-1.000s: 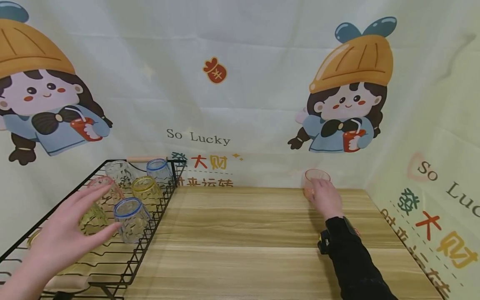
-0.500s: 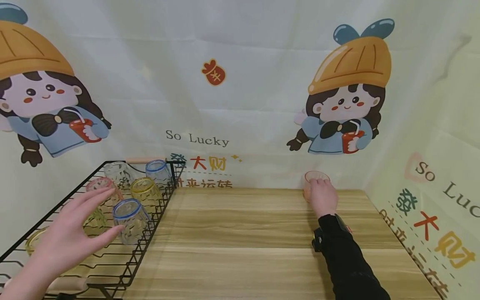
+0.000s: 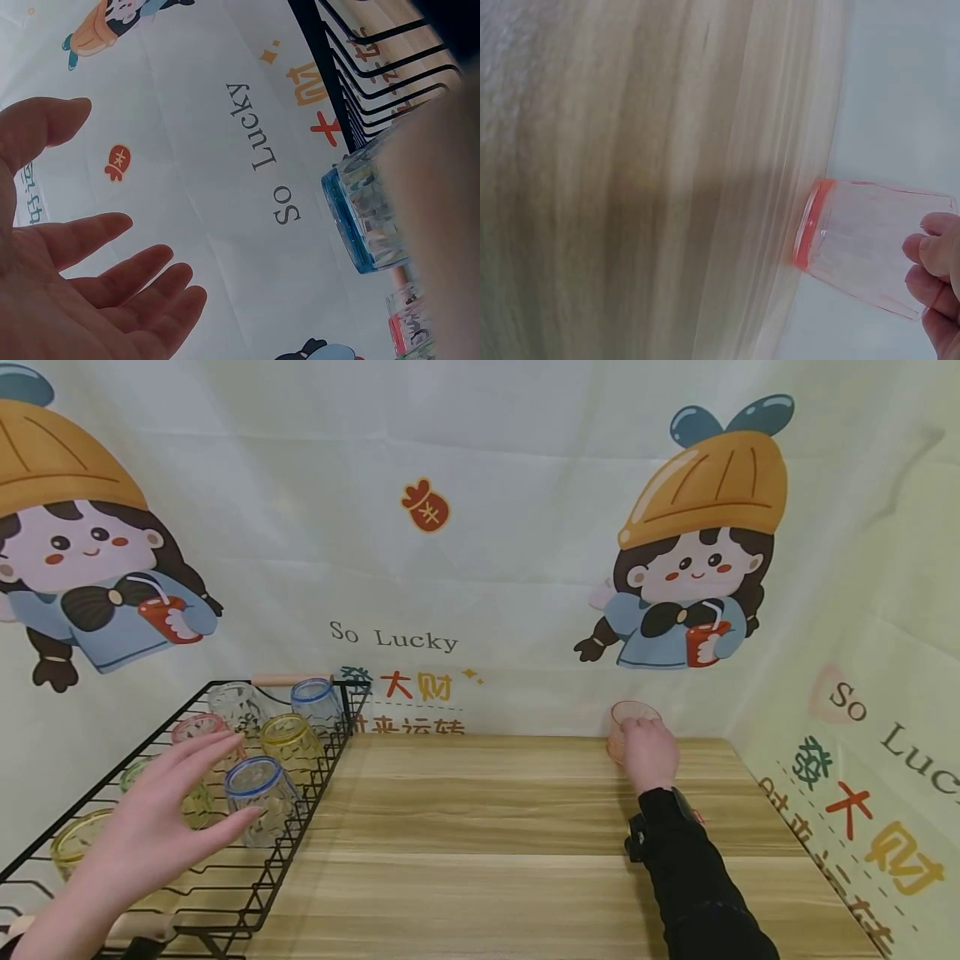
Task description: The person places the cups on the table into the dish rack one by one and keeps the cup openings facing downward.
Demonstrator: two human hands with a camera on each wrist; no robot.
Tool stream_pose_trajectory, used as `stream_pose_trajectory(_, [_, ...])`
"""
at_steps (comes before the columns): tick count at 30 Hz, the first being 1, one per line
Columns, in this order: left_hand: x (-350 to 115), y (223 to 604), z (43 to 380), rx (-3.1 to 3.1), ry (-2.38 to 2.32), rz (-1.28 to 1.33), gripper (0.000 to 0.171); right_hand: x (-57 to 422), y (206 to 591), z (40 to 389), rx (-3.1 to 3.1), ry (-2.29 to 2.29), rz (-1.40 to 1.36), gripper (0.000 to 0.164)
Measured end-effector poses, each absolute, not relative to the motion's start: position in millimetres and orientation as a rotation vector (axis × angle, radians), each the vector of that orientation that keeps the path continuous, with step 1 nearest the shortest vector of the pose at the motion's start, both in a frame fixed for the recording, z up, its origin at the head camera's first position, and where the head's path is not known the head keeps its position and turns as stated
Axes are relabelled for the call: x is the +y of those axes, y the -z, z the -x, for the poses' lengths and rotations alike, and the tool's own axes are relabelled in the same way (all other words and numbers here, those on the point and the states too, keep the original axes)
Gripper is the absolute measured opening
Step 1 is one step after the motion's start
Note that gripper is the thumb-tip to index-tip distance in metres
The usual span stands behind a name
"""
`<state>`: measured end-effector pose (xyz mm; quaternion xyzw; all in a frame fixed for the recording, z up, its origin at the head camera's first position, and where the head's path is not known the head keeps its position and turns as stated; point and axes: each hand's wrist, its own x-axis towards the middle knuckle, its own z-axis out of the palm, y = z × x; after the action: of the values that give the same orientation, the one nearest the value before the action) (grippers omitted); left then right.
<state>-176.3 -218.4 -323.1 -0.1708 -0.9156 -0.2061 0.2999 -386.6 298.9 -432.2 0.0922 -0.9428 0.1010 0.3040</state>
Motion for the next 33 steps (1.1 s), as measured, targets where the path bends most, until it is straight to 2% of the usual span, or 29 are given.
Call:
stream_pose_trajectory(17, [-205,311,182,-2.39,0.505,0.542,0.08,303,420,366,-2.587,-0.515,-0.189,0.016])
stream_pose_trajectory(33, [-190,308,186,-2.358,0.535,0.606,0.08,274,402,345,-2.411,-0.538,-0.321,0.014])
